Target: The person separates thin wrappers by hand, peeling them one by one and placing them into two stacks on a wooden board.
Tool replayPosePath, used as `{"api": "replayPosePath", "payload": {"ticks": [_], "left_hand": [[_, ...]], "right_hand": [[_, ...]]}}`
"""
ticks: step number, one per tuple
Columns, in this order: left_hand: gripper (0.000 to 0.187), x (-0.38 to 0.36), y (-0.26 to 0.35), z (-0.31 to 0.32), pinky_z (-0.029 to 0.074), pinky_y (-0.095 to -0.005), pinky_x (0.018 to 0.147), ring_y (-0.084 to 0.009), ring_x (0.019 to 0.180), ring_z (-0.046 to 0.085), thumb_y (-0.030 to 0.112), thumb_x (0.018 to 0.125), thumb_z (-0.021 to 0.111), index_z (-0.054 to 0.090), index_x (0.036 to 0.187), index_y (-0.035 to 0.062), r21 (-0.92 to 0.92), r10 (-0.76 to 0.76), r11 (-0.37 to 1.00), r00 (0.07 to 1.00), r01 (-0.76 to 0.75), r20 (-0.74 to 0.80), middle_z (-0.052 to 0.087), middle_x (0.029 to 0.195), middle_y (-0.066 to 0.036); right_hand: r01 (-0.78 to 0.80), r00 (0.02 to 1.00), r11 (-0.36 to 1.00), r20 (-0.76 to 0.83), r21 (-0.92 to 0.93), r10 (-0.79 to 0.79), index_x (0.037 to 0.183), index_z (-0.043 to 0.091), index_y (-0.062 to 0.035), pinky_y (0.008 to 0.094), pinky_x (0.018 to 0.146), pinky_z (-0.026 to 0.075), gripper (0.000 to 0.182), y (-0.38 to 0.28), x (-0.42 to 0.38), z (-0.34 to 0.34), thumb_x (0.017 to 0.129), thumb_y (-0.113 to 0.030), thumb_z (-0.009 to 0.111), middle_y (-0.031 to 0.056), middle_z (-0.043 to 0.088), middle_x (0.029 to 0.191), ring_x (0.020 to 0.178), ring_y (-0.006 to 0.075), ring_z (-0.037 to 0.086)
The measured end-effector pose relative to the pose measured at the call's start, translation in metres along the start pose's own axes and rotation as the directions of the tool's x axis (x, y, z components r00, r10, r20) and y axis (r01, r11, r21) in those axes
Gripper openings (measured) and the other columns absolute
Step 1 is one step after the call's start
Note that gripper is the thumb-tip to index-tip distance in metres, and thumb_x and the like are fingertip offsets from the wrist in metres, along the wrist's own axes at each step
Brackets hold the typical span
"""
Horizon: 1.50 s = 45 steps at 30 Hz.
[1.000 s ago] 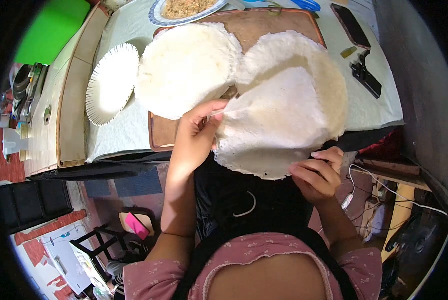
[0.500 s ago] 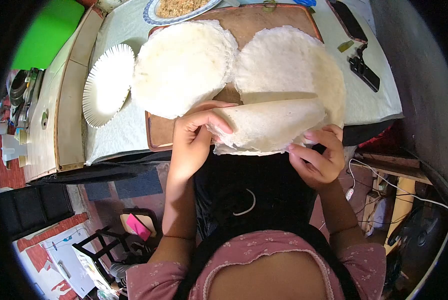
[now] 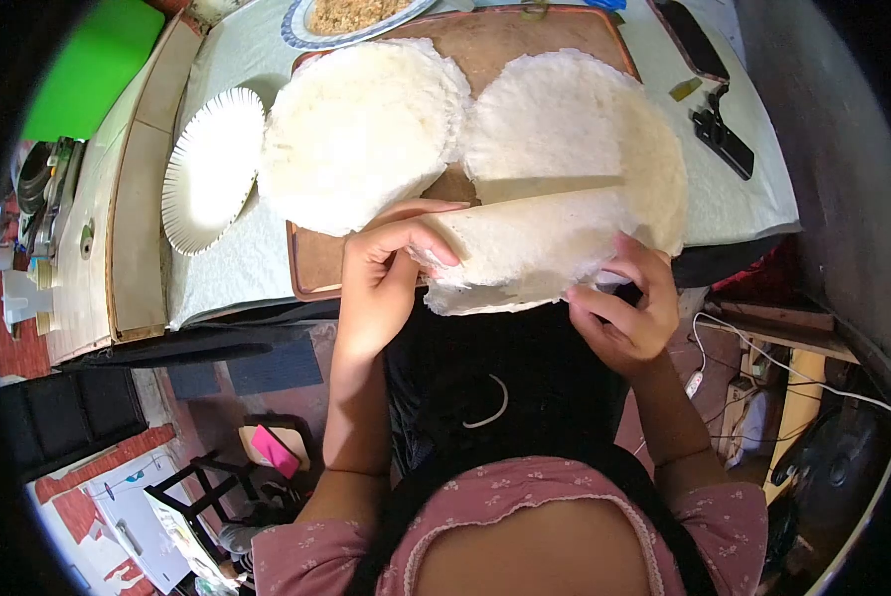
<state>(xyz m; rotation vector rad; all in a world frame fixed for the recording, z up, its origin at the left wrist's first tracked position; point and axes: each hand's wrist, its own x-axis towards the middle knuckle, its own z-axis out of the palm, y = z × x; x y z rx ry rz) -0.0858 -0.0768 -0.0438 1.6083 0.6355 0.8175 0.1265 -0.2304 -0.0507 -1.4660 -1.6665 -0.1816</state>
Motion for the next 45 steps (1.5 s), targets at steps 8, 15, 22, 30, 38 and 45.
{"api": "replayPosePath", "payload": {"ticks": [8,15,22,30,38,45], "left_hand": [[0.038,-0.006,0.016,0.001,0.05,-0.0228,0.072,-0.0122,0.093,0.06,-0.017,0.085,0.043,0.063,0.11,0.0019,0.001,-0.197,0.98,0.98,0.197,-0.012,0.064,0.118,-0.013],[0.063,-0.008,0.09,0.022,0.033,-0.0473,0.107,-0.0374,0.132,0.041,0.002,0.072,0.07,0.055,0.133,0.0125,0.848,0.096,0.492,0.981,-0.196,0.171,0.051,0.139,-0.012],[0.066,0.019,0.072,0.048,0.043,-0.0428,0.102,-0.0361,0.127,0.052,-0.003,0.071,0.066,0.054,0.134,0.0095,0.536,0.136,0.772,0.912,-0.343,0.387,0.056,0.137,-0.015],[0.025,0.027,0.059,0.031,0.05,-0.0311,0.085,-0.0179,0.097,0.065,0.008,0.093,0.059,0.064,0.117,0.0008,0.182,-0.139,0.965,0.959,0.187,-0.245,0.069,0.106,-0.011],[0.044,0.021,0.04,0.034,0.046,-0.0312,0.097,-0.0186,0.113,0.057,0.012,0.096,0.063,0.048,0.133,-0.0051,-0.436,-0.154,0.9,0.938,0.003,-0.31,0.059,0.124,-0.013],[0.025,0.019,0.047,0.04,0.05,-0.0287,0.084,-0.0169,0.097,0.063,0.014,0.094,0.065,0.062,0.112,-0.0037,-0.394,-0.117,0.918,0.923,-0.04,-0.366,0.067,0.105,-0.01]], "right_hand": [[0.034,0.999,0.994,-0.006,0.101,-0.033,0.087,0.072,-0.0052,0.0351,0.075,0.057,0.025,0.006,-0.001,0.005,0.064,0.005,0.077,0.0119,0.068,0.105,0.088,0.0283,0.068],[0.17,0.985,0.977,-0.037,0.128,-0.167,0.093,0.071,-0.0029,0.0379,0.079,0.057,0.029,0.005,0.009,0.0,0.065,0.004,0.077,0.0116,0.067,0.108,0.09,0.0284,0.068],[0.22,0.974,0.962,-0.092,0.164,-0.207,0.092,0.07,-0.0058,0.0425,0.088,0.055,0.03,-0.004,0.021,-0.002,0.064,0.0,0.078,0.0103,0.068,0.108,0.097,0.0287,0.067],[0.002,0.953,0.998,-0.303,0.061,0.016,0.083,0.067,-0.0098,0.0389,0.084,0.045,0.025,0.016,0.017,-0.038,0.064,0.006,0.067,0.0054,0.071,0.092,0.086,0.0271,0.059],[-0.055,0.905,0.907,-0.363,0.417,0.222,0.075,0.07,-0.0041,0.0366,0.088,0.044,0.022,0.012,0.016,-0.028,0.066,0.012,0.059,0.0123,0.052,0.106,0.098,0.026,0.054],[-0.063,0.885,0.852,-0.365,0.519,0.288,0.083,0.068,-0.004,0.0413,0.097,0.041,0.019,0.02,0.016,-0.024,0.076,0.012,0.058,0.0137,0.05,0.121,0.112,0.0278,0.05]]}}
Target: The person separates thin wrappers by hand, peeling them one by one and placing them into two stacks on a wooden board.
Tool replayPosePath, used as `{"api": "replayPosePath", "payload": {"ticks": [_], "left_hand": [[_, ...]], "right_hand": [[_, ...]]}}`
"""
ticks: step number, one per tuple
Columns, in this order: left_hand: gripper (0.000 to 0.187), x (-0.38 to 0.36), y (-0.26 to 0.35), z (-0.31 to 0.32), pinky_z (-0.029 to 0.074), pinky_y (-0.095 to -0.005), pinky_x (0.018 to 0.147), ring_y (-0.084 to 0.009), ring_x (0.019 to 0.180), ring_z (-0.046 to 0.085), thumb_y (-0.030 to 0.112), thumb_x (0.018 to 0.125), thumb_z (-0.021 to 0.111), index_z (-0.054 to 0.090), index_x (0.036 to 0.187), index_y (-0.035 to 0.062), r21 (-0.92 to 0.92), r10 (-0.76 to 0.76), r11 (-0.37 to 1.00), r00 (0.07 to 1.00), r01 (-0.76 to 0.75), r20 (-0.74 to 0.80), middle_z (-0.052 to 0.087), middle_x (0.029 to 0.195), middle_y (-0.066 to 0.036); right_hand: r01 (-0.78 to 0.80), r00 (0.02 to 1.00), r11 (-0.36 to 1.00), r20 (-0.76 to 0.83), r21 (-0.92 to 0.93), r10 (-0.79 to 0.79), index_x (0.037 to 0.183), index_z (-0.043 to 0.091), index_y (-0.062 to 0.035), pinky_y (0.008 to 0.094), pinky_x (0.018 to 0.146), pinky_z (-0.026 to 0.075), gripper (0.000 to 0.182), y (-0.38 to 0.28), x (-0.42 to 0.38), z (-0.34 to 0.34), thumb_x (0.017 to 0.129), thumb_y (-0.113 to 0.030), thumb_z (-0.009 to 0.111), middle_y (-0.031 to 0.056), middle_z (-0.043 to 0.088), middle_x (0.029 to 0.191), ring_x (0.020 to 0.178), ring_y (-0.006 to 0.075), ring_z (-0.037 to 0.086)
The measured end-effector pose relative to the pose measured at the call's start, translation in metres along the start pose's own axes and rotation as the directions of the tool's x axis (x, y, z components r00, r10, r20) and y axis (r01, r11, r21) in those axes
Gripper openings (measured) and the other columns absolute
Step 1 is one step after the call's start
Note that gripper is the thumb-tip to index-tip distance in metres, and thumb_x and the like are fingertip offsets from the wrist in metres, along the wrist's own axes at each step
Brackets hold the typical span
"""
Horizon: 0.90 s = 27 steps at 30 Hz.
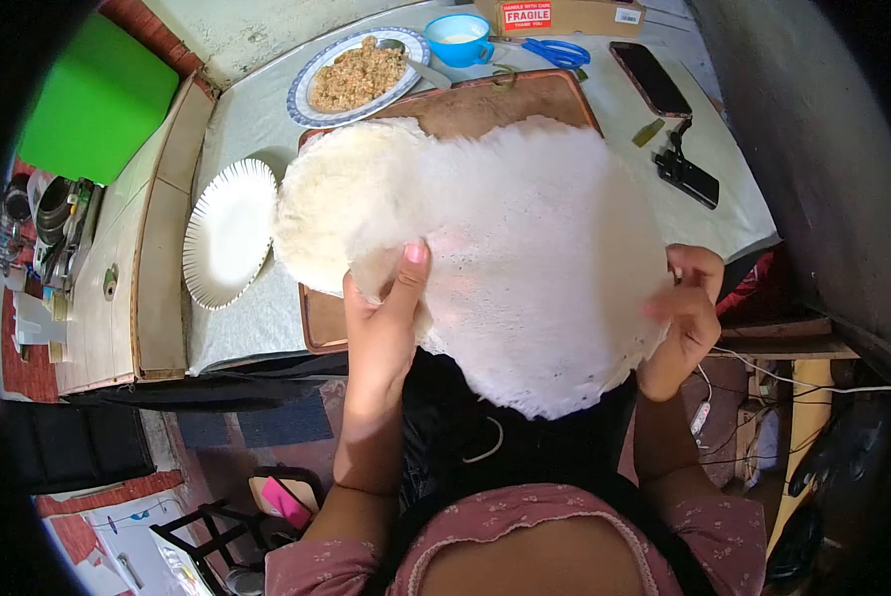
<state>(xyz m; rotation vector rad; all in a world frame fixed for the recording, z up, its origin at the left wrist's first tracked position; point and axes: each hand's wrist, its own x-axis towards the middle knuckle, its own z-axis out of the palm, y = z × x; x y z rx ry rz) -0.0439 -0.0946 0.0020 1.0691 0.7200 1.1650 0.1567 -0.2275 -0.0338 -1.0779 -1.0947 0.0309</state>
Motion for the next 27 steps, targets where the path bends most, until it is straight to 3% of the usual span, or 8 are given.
{"api": "replayPosePath", "payload": {"ticks": [3,5,8,12,14,18,21,27], "left_hand": [[0.006,0.005,-0.004,-0.027,0.05,-0.028,0.079,-0.0172,0.092,0.064,0.007,0.089,0.066,0.065,0.091,0.0007,0.182,0.161,0.959,0.946,-0.217,0.282,0.068,0.095,-0.008],[0.005,0.002,-0.005,-0.024,0.049,-0.028,0.077,-0.0182,0.09,0.065,0.003,0.084,0.066,0.062,0.08,0.0031,0.084,0.237,0.959,0.928,-0.271,0.289,0.067,0.088,-0.008],[0.012,0.005,-0.006,-0.027,0.049,-0.0289,0.077,-0.021,0.087,0.066,0.002,0.083,0.066,0.06,0.072,0.0053,0.08,0.365,0.908,0.869,-0.412,0.333,0.068,0.085,-0.011],[0.016,0.005,0.0,-0.028,0.052,-0.0332,0.08,-0.0282,0.091,0.069,0.004,0.082,0.066,0.059,0.069,0.0068,0.098,0.37,0.901,0.866,-0.423,0.338,0.07,0.092,-0.019],[0.016,0.007,0.003,-0.028,0.053,-0.0364,0.083,-0.031,0.095,0.069,0.004,0.083,0.066,0.059,0.068,0.007,0.108,0.369,0.896,0.858,-0.43,0.359,0.07,0.098,-0.023],[0.018,0.009,0.006,-0.034,0.054,-0.0418,0.086,-0.0352,0.1,0.069,0.005,0.083,0.065,0.058,0.068,0.0074,0.151,0.373,0.866,0.817,-0.477,0.44,0.07,0.103,-0.026],[0.009,0.009,0.007,-0.038,0.052,-0.0387,0.087,-0.0301,0.101,0.068,0.002,0.083,0.062,0.062,0.074,0.0056,0.116,0.394,0.856,0.78,-0.505,0.485,0.069,0.104,-0.023],[0.036,0.03,0.033,-0.049,0.049,-0.0238,0.078,-0.0124,0.092,0.062,-0.004,0.084,0.057,0.058,0.119,0.002,0.283,0.255,0.928,0.967,-0.243,-0.003,0.067,0.105,-0.01]], "right_hand": [[-0.211,0.976,0.952,0.096,0.222,0.194,0.096,0.063,-0.0011,0.0406,0.098,0.042,0.018,0.005,0.001,0.001,0.081,0.009,0.059,0.0149,0.048,0.129,0.114,0.0253,0.051],[-0.332,0.943,0.884,0.11,0.33,0.313,0.108,0.058,0.0006,0.0378,0.097,0.045,0.028,0.002,-0.001,0.011,0.082,0.01,0.061,0.0155,0.047,0.133,0.113,0.0227,0.052],[-0.434,0.897,0.847,0.057,0.306,0.439,0.134,0.038,-0.0013,0.0288,0.091,0.049,0.067,-0.009,-0.008,0.037,0.077,0.015,0.067,0.015,0.053,0.128,0.105,0.0185,0.058],[-0.433,0.901,0.889,0.059,0.151,0.429,0.112,0.058,0.0008,0.029,0.085,0.05,0.042,0.001,-0.014,0.022,0.074,0.02,0.059,0.0139,0.064,0.107,0.095,0.0198,0.064],[-0.235,0.962,0.969,0.127,-0.074,0.243,0.096,0.066,0.002,0.0294,0.082,0.051,0.033,0.01,-0.011,0.01,0.072,0.022,0.053,0.0136,0.066,0.097,0.092,0.0206,0.066],[-0.244,0.969,0.97,0.027,-0.022,0.244,0.079,0.067,0.0033,0.028,0.081,0.049,0.03,-0.005,0.004,0.016,0.069,0.023,0.047,0.0147,0.066,0.098,0.092,0.0223,0.065],[-0.168,0.984,0.985,0.052,-0.029,0.169,0.086,0.067,0.0021,0.0261,0.08,0.049,0.034,-0.002,0.007,0.016,0.072,0.023,0.045,0.0119,0.064,0.1,0.092,0.0177,0.065],[-0.533,0.825,0.828,0.326,0.175,0.462,0.117,0.055,-0.0037,0.0191,0.075,0.047,0.037,0.01,0.03,0.053,0.084,0.012,0.059,0.0046,0.062,0.099,0.091,0.0073,0.06]]}}
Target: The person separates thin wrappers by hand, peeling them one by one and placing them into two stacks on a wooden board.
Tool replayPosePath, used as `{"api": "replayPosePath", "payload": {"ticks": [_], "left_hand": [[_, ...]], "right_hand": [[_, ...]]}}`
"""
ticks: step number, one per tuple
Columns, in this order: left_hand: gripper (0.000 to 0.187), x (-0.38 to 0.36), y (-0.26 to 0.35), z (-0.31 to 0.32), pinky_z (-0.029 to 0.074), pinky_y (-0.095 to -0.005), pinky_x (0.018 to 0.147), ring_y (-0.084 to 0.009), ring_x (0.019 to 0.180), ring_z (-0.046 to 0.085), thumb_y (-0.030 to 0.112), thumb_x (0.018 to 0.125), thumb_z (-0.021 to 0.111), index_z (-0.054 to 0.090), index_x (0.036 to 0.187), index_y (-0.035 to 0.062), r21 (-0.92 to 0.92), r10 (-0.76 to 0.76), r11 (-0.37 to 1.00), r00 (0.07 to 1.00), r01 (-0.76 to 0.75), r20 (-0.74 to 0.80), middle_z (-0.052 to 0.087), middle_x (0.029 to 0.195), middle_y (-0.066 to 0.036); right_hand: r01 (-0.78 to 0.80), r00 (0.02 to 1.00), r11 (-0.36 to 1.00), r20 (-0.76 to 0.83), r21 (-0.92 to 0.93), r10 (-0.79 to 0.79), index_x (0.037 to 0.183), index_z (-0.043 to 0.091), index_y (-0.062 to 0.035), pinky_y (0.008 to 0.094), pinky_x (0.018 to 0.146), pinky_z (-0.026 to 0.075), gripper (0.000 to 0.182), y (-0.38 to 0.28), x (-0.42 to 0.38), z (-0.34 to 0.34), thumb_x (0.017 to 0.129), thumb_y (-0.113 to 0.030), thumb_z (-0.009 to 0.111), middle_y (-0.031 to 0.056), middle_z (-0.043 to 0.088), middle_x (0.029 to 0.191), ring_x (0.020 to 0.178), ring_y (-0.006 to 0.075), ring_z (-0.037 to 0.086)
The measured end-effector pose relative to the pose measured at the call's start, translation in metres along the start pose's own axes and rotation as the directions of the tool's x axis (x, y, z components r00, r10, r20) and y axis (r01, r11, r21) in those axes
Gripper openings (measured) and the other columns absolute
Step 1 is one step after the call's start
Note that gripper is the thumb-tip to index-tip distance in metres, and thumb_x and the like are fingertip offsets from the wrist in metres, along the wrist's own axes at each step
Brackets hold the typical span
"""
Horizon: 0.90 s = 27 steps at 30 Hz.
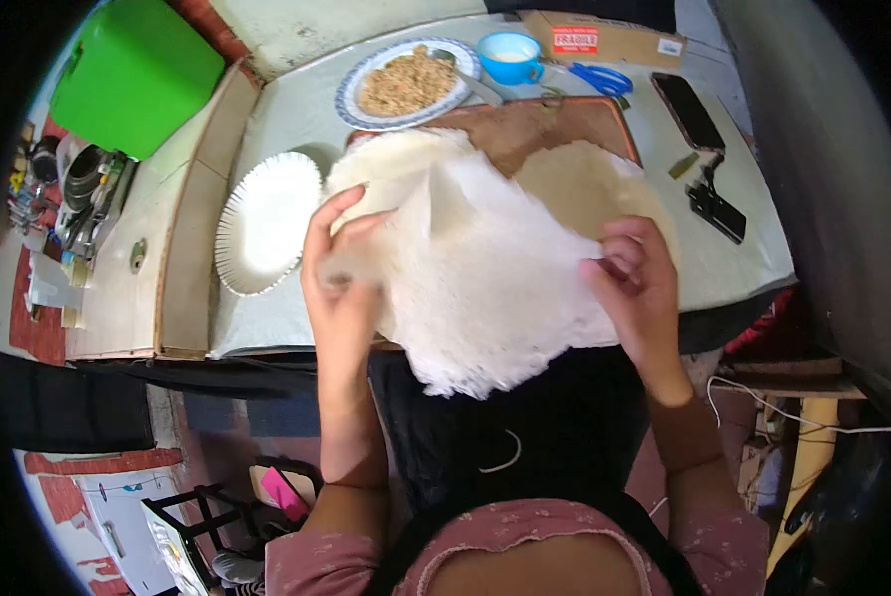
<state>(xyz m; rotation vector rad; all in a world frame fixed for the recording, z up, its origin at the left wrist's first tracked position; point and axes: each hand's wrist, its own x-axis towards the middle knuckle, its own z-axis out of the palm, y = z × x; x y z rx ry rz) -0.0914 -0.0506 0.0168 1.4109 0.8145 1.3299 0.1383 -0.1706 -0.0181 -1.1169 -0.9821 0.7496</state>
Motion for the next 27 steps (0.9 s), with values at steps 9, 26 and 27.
{"api": "replayPosePath", "payload": {"ticks": [9,26,27], "left_hand": [[0.043,0.108,-0.051,-0.083,0.047,-0.0248,0.06,-0.0097,0.073,0.06,0.002,0.081,0.069,0.058,0.123,0.0013,0.648,-0.046,0.76,0.992,-0.039,0.114,0.068,0.088,-0.008],[0.055,0.098,-0.06,-0.087,0.051,-0.0371,0.083,-0.0286,0.098,0.065,0.012,0.071,0.079,0.061,0.122,0.0037,0.847,0.206,0.396,0.933,-0.355,0.295,0.068,0.107,-0.018],[0.053,0.096,-0.06,-0.086,0.05,-0.0378,0.085,-0.0282,0.101,0.064,0.012,0.071,0.08,0.062,0.12,0.0041,0.873,0.292,0.264,0.897,-0.41,0.333,0.068,0.109,-0.018]], "right_hand": [[0.011,0.947,0.966,0.312,-0.258,0.073,0.124,0.051,-0.0051,0.0269,0.077,0.051,0.045,0.048,0.101,0.06,0.083,0.005,0.065,0.0084,0.059,0.106,0.091,0.0134,0.062],[0.376,0.857,0.577,0.509,-0.725,0.081,0.104,0.066,-0.0051,0.04,0.088,0.049,0.028,-0.037,0.014,-0.052,0.077,-0.011,0.073,0.0112,0.067,0.104,0.1,0.0329,0.062],[0.352,0.846,0.61,0.52,-0.71,0.116,0.104,0.067,-0.0061,0.0401,0.094,0.047,0.031,-0.034,0.004,-0.057,0.074,-0.009,0.075,0.0105,0.066,0.108,0.107,0.0321,0.061]]}}
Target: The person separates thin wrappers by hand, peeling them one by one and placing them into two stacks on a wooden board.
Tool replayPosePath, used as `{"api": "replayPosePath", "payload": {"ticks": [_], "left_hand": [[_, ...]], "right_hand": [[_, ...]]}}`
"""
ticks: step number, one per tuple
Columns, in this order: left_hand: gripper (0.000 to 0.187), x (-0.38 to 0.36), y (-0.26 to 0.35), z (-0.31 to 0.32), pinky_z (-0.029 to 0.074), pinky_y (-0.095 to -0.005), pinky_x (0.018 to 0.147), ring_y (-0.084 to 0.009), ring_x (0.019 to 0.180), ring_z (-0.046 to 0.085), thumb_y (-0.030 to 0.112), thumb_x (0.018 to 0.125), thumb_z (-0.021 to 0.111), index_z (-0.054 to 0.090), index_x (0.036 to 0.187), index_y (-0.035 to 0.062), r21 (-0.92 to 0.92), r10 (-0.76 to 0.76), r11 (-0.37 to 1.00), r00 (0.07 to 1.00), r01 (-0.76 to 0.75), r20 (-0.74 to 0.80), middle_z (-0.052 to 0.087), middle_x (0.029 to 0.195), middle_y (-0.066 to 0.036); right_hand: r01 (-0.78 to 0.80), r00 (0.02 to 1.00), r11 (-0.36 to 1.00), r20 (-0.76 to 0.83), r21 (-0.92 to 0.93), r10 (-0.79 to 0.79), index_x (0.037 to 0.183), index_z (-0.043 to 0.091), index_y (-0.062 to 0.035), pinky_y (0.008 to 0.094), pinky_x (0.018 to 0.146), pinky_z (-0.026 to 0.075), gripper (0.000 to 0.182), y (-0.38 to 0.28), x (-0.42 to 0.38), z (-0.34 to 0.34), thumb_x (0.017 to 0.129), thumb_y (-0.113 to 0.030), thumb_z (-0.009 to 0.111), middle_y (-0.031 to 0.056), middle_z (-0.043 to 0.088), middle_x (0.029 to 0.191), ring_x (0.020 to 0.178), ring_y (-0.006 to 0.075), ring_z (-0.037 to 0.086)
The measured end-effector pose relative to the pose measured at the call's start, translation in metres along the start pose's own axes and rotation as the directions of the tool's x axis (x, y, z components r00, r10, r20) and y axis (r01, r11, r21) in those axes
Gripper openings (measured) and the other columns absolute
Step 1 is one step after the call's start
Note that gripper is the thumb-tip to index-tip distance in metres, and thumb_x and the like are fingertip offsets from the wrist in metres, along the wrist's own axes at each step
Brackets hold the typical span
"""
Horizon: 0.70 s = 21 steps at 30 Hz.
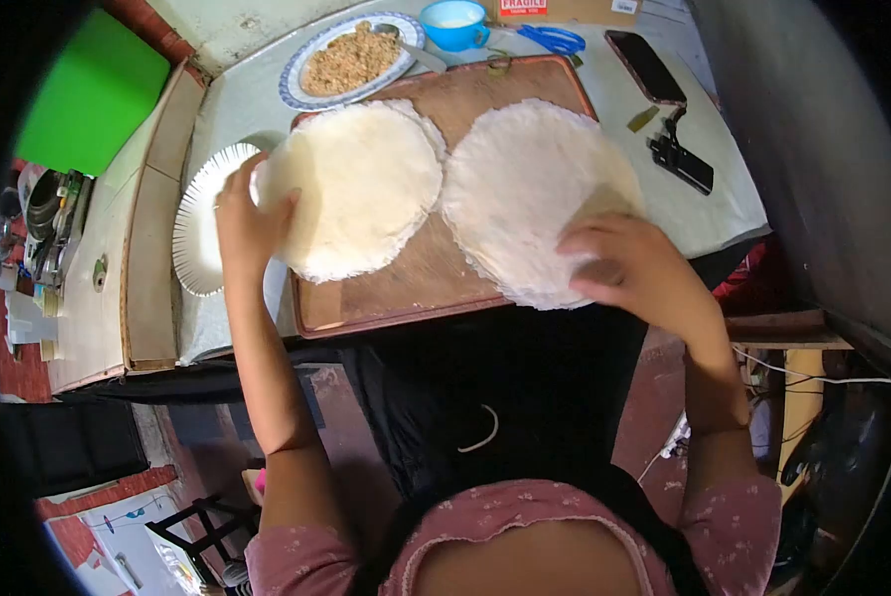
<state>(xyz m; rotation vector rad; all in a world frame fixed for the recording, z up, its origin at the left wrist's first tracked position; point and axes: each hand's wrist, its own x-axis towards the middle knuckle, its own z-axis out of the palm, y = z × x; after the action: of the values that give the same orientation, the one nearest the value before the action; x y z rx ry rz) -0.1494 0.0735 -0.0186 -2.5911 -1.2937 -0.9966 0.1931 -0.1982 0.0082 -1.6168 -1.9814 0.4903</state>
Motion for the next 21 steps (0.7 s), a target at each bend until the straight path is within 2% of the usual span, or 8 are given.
{"api": "replayPosePath", "payload": {"ticks": [2,5,7,9,11,13,17,21], "left_hand": [[0.041,-0.004,0.023,-0.011,0.048,-0.0383,0.088,-0.0256,0.108,0.061,0.012,0.076,0.077,0.065,0.115,0.0054,0.153,0.069,0.987,0.994,-0.056,-0.081,0.066,0.114,-0.017],[0.029,-0.021,0.087,-0.028,0.048,-0.0318,0.085,-0.0198,0.1,0.063,0.013,0.086,0.07,0.066,0.114,0.0062,-0.25,-0.099,0.962,0.993,0.111,0.063,0.069,0.105,-0.009],[0.017,-0.033,0.126,-0.043,0.048,-0.0272,0.072,-0.0134,0.083,0.063,0.016,0.092,0.066,0.069,0.104,0.005,-0.379,-0.207,0.84,0.875,0.388,0.437,0.069,0.092,-0.006],[0.013,-0.055,0.148,-0.029,0.049,-0.0306,0.061,-0.0223,0.068,0.065,0.015,0.091,0.065,0.069,0.093,0.0022,-0.535,-0.135,0.75,0.882,0.388,0.451,0.071,0.084,-0.009],[0.019,-0.059,0.177,-0.028,0.048,-0.0341,0.059,-0.0248,0.064,0.064,0.02,0.093,0.064,0.066,0.095,0.0019,-0.407,-0.105,0.84,0.844,0.358,0.525,0.068,0.08,-0.013],[0.024,-0.066,0.19,-0.01,0.045,-0.03,0.058,-0.014,0.063,0.058,0.019,0.092,0.066,0.063,0.102,-0.003,-0.409,-0.147,0.831,0.857,0.377,0.494,0.063,0.072,-0.01],[0.027,-0.067,0.203,0.006,0.047,-0.0328,0.061,-0.0203,0.063,0.06,0.019,0.089,0.07,0.06,0.103,-0.0018,-0.382,-0.134,0.885,0.931,0.266,0.34,0.064,0.077,-0.013],[0.025,-0.058,0.196,0.015,0.05,-0.0283,0.067,-0.0151,0.073,0.064,0.008,0.089,0.069,0.057,0.108,-0.0033,-0.568,-0.103,0.757,0.918,0.322,0.383,0.066,0.083,-0.01]], "right_hand": [[0.051,0.998,0.999,-0.048,-0.005,-0.051,0.103,0.067,-0.0072,0.0414,0.098,0.044,0.034,0.002,-0.011,0.008,0.072,-0.012,0.078,0.0089,0.065,0.113,0.115,0.0317,0.058],[0.087,0.992,0.996,-0.088,0.0,-0.087,0.103,0.067,-0.0097,0.0432,0.106,0.039,0.038,0.008,-0.022,0.019,0.068,-0.012,0.081,0.0058,0.064,0.12,0.126,0.0294,0.052],[0.165,0.975,0.985,-0.14,-0.049,-0.17,0.104,0.068,-0.0112,0.0448,0.108,0.037,0.039,0.013,-0.023,0.025,0.068,-0.014,0.081,0.0051,0.064,0.12,0.128,0.0281,0.051],[0.149,0.978,0.986,-0.139,-0.075,-0.158,0.105,0.068,-0.0129,0.0468,0.11,0.036,0.038,0.01,-0.023,0.028,0.069,-0.014,0.08,0.0041,0.064,0.121,0.127,0.0276,0.052],[0.133,0.979,0.985,-0.138,-0.112,-0.148,0.105,0.069,-0.0143,0.0483,0.111,0.035,0.037,0.009,-0.024,0.03,0.07,-0.014,0.079,0.0033,0.064,0.121,0.127,0.0271,0.053],[0.111,0.981,0.98,-0.14,-0.163,-0.135,0.104,0.071,-0.0153,0.0493,0.111,0.034,0.034,0.008,-0.024,0.033,0.071,-0.014,0.078,0.0027,0.064,0.121,0.126,0.0266,0.053],[0.153,0.956,0.969,-0.218,-0.195,-0.195,0.102,0.073,-0.0159,0.048,0.109,0.038,0.031,0.013,-0.03,0.039,0.072,-0.013,0.077,0.0009,0.067,0.115,0.119,0.0246,0.059],[0.12,0.885,0.965,-0.415,-0.232,-0.21,0.098,0.076,-0.0155,0.0408,0.092,0.05,0.027,0.004,-0.036,0.058,0.071,-0.012,0.078,0.0004,0.071,0.103,0.101,0.0212,0.067]]}}
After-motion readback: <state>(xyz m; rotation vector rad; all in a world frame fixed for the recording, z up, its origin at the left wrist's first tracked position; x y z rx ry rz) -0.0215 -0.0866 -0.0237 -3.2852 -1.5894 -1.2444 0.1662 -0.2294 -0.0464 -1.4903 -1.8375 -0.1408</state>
